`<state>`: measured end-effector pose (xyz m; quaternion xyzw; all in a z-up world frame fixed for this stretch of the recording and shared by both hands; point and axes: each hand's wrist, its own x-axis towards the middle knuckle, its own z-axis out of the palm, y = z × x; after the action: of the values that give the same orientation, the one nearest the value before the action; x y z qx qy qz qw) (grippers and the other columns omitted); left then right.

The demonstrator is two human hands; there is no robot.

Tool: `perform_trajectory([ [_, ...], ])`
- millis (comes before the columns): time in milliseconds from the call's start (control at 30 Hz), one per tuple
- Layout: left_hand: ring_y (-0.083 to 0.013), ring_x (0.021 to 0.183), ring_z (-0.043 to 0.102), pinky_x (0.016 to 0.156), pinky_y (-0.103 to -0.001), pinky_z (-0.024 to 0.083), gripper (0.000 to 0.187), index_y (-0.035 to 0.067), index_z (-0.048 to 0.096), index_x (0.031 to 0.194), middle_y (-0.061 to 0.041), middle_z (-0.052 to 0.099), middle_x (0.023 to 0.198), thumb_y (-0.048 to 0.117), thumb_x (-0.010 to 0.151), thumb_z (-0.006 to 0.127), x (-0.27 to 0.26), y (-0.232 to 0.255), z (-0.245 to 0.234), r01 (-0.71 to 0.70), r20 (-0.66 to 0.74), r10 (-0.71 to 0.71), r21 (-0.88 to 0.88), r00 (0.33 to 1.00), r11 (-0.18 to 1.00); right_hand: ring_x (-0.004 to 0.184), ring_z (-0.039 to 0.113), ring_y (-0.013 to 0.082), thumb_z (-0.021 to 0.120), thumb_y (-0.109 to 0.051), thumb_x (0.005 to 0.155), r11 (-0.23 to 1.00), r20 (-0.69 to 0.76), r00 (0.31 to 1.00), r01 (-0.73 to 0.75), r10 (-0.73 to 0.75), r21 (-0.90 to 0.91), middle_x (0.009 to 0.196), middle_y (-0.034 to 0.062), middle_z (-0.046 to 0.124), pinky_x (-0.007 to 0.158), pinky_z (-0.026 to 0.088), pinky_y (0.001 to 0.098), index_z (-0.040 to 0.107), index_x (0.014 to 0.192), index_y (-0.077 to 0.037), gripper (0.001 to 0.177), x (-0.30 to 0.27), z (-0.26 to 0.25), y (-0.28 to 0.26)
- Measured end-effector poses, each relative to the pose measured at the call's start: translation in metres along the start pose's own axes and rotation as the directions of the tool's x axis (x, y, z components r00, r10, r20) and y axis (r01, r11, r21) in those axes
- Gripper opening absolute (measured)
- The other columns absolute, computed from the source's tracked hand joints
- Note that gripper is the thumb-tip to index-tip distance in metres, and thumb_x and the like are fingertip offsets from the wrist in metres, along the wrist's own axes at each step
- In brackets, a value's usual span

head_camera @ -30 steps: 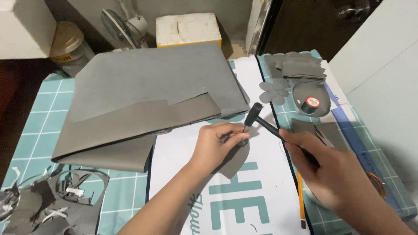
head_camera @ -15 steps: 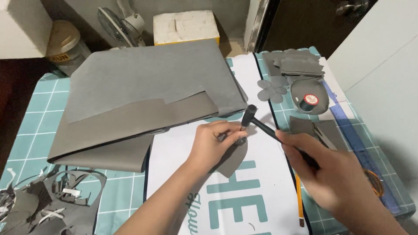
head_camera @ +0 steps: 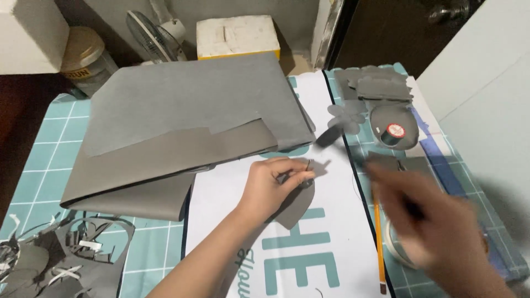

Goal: The person uses a multi-prong leather punch and a mallet to create a series of holes along the edge of a heart-shaped leather piece for stitching.

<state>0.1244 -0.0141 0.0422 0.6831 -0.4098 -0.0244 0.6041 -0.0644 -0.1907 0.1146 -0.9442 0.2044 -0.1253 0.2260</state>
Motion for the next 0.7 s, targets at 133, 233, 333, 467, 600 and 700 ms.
perform_trajectory([
  [133, -0.0139, 0.085, 0.072, 0.077, -0.024, 0.057, 0.018, 0.007, 0.079, 0.094, -0.004, 0.079, 0.094, 0.024, 0.087, 0.078, -0.006, 0.001, -0.001, 0.036, 0.006, -0.036, -0.028, 0.999, 0.999, 0.054, 0.044, 0.0169, 0.065, -0.019, 0.101, 0.997, -0.314, 0.949, 0.048, -0.028, 0.055, 0.061, 0.0069, 0.062, 0.058, 0.039, 0.0274, 0.074, 0.127, -0.013, 0.028, -0.003, 0.011, -0.001],
  [233, -0.0101, 0.076, 0.067, 0.071, -0.023, 0.055, 0.018, 0.007, 0.079, 0.092, -0.002, 0.078, 0.088, 0.024, 0.087, 0.079, -0.002, 0.003, -0.002, 0.025, 0.011, -0.025, -0.025, 1.000, 0.999, 0.054, 0.045, 0.0125, 0.068, -0.028, 0.092, 0.991, -0.077, 0.990, -0.114, 0.120, 0.074, 0.067, -0.0034, 0.069, 0.058, 0.044, 0.0236, 0.076, 0.124, -0.034, 0.033, 0.000, -0.004, -0.024],
  [333, -0.0107, 0.077, 0.069, 0.072, -0.023, 0.056, 0.015, 0.007, 0.080, 0.091, -0.002, 0.079, 0.089, 0.022, 0.087, 0.079, 0.001, 0.001, -0.001, 0.033, 0.011, -0.033, -0.036, 0.999, 0.999, 0.074, 0.063, 0.0095, 0.069, -0.017, 0.092, 0.995, -0.257, 0.965, -0.039, 0.061, 0.087, 0.098, -0.0063, 0.076, 0.071, 0.048, 0.0262, 0.077, 0.121, -0.027, 0.032, -0.004, 0.009, 0.004],
  [467, -0.0115, 0.079, 0.074, 0.073, -0.022, 0.059, 0.014, 0.007, 0.080, 0.092, -0.004, 0.081, 0.094, 0.020, 0.086, 0.080, -0.001, 0.005, -0.002, 0.116, 0.022, -0.115, -0.094, 0.993, 0.989, 0.056, 0.062, 0.0291, 0.065, -0.040, 0.090, 0.972, 0.020, 0.975, -0.221, 0.223, -0.077, 0.071, -0.0061, 0.080, 0.062, 0.052, 0.0309, 0.071, 0.122, -0.051, 0.034, 0.006, -0.003, -0.018],
  [600, -0.0155, 0.088, 0.076, 0.081, -0.026, 0.061, 0.017, 0.008, 0.081, 0.092, -0.005, 0.082, 0.095, 0.023, 0.083, 0.082, -0.005, -0.003, 0.002, 0.062, -0.008, -0.062, -0.018, 0.998, 0.998, 0.053, 0.042, 0.0141, 0.074, -0.014, 0.106, 0.998, -0.634, 0.771, -0.018, 0.052, 0.060, 0.067, 0.0060, 0.059, 0.060, 0.037, 0.0307, 0.080, 0.129, -0.001, 0.027, -0.019, 0.023, 0.010],
  [700, -0.0119, 0.084, 0.076, 0.077, -0.022, 0.060, 0.016, 0.008, 0.080, 0.092, -0.004, 0.082, 0.098, 0.022, 0.085, 0.080, -0.001, 0.000, 0.000, 0.093, 0.002, -0.093, -0.061, 0.996, 0.994, 0.057, 0.065, 0.0150, 0.059, -0.045, 0.092, 0.971, 0.070, 0.972, -0.218, 0.225, -0.093, 0.065, -0.0095, 0.078, 0.068, 0.052, 0.0240, 0.067, 0.130, -0.054, 0.040, 0.002, 0.015, 0.002],
])
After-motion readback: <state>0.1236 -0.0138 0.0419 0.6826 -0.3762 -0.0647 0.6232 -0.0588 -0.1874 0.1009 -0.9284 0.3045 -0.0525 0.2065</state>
